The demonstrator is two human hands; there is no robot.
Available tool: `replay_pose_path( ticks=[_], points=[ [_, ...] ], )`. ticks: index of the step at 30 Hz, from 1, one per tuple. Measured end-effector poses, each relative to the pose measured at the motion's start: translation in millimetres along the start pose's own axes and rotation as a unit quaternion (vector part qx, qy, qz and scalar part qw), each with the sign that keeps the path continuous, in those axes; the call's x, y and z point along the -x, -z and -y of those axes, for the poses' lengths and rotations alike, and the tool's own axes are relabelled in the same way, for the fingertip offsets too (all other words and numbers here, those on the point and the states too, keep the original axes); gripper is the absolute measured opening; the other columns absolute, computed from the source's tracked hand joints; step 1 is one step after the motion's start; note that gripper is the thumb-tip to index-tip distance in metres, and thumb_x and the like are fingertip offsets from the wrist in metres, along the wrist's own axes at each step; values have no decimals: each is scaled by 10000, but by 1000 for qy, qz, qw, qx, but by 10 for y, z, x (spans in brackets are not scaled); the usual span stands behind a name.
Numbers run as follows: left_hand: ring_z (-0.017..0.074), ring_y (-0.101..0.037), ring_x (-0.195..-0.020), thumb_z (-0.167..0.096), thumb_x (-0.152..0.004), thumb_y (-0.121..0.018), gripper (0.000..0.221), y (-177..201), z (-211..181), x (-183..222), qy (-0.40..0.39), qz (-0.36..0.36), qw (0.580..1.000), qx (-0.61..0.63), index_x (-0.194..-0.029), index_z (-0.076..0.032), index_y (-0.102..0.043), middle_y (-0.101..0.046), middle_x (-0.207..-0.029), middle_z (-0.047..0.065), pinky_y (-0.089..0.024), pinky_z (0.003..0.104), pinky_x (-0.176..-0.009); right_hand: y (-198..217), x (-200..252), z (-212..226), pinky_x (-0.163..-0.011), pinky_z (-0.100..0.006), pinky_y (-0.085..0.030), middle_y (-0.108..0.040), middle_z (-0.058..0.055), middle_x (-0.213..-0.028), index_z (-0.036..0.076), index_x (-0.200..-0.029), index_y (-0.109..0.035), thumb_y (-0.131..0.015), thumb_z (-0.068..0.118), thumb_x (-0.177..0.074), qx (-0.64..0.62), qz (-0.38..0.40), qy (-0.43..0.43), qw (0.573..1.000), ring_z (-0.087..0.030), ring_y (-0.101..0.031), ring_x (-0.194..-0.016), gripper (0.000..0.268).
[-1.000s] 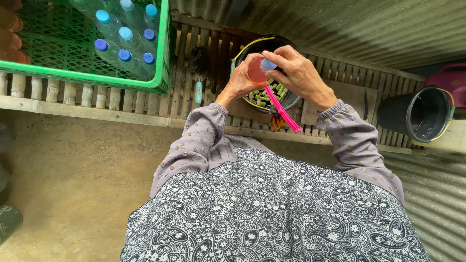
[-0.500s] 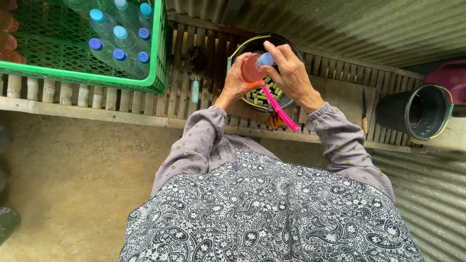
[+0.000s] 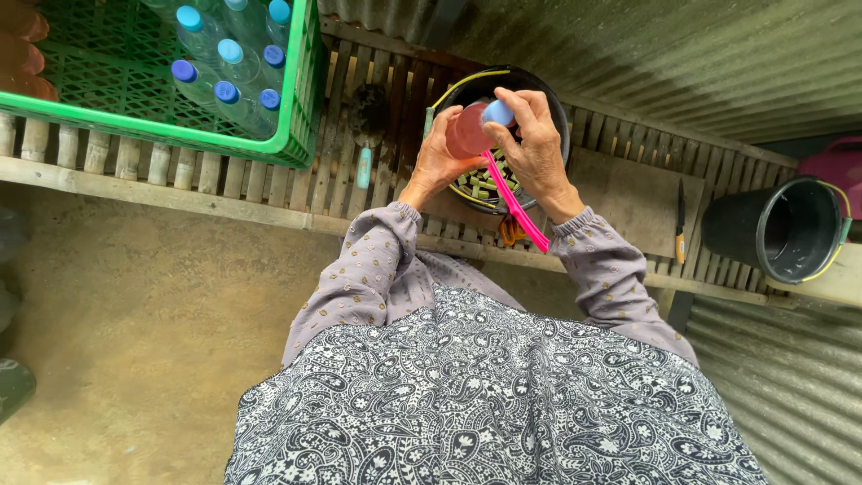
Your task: The person uses a blue funnel and a white scoop to transfer chopped green vegetables from a bucket into plastic bottles. The person then caps the bottles and places them into a green crate.
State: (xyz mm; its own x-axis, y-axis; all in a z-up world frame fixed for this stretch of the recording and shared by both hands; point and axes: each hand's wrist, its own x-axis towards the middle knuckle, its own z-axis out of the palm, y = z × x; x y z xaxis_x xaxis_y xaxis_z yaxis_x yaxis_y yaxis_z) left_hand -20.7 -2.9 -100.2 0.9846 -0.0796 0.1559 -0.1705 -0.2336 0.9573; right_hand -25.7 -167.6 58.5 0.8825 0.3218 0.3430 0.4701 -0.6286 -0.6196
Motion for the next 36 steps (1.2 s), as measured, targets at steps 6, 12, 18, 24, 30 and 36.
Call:
replay_pose_path(
  ticks=[6,12,18,24,30,36],
  points=[
    [300,-642,-1226,-284,-628,-972,890,4,44,62,10,-8,998,-57,-1384,-128,-530,-627,-1366,96,-543,387,-1021,-13,-23,-82,-728,-287,-527,-623,-75,-1135,63,-1246,-682,-891,156,-876,-45,-1,-50,998,-152,-599,-854,435],
    [296,-651,-1222,-342,-646,-982,863,101,-322,134,-2,-44,998,-48,-1363,-129,-551,-638,-1335,94,-542,387,-1024,190,-129,282,-763,-286,-544,-626,-69,-1138,54,-1198,-707,-899,122,-901,-46,-5,9,999,-145,-622,-915,361],
    [306,-653,-1212,-409,-666,-947,866,701,-1103,296,-41,-73,994,-70,-1371,-123,-534,-650,-1317,91,-537,390,-1028,546,-440,1102,-813,-281,-548,-630,-86,-1135,5,-1139,-719,-893,72,-918,-65,24,84,994,-154,-639,-968,289],
    [301,-642,-1224,-454,-662,-966,912,1623,-1620,254,-95,-176,971,-130,-1375,-134,-496,-630,-1334,79,-533,389,-1034,555,-1063,1852,-852,-260,-572,-604,-111,-1176,-34,-1193,-698,-856,-3,-969,-101,58,224,968,-160,-642,-1021,276],
    [274,-648,-1248,-406,-705,-972,895,2830,-1538,-42,-88,-228,961,-129,-1413,-173,-478,-618,-1373,43,-552,373,-1051,-100,-2000,2436,-908,-254,-581,-585,-92,-1210,-46,-1195,-644,-789,-28,-980,-147,84,300,939,-149,-636,-1042,260],
    [281,-644,-1223,-316,-701,-976,859,4185,-931,-529,-42,-233,967,-90,-1389,-204,-475,-629,-1315,40,-551,390,-1022,-1237,-2960,3001,-794,-276,-524,-634,-86,-1153,-25,-1169,-704,-865,-1,-930,-88,75,277,954,-161,-627,-950,289]
  ],
)
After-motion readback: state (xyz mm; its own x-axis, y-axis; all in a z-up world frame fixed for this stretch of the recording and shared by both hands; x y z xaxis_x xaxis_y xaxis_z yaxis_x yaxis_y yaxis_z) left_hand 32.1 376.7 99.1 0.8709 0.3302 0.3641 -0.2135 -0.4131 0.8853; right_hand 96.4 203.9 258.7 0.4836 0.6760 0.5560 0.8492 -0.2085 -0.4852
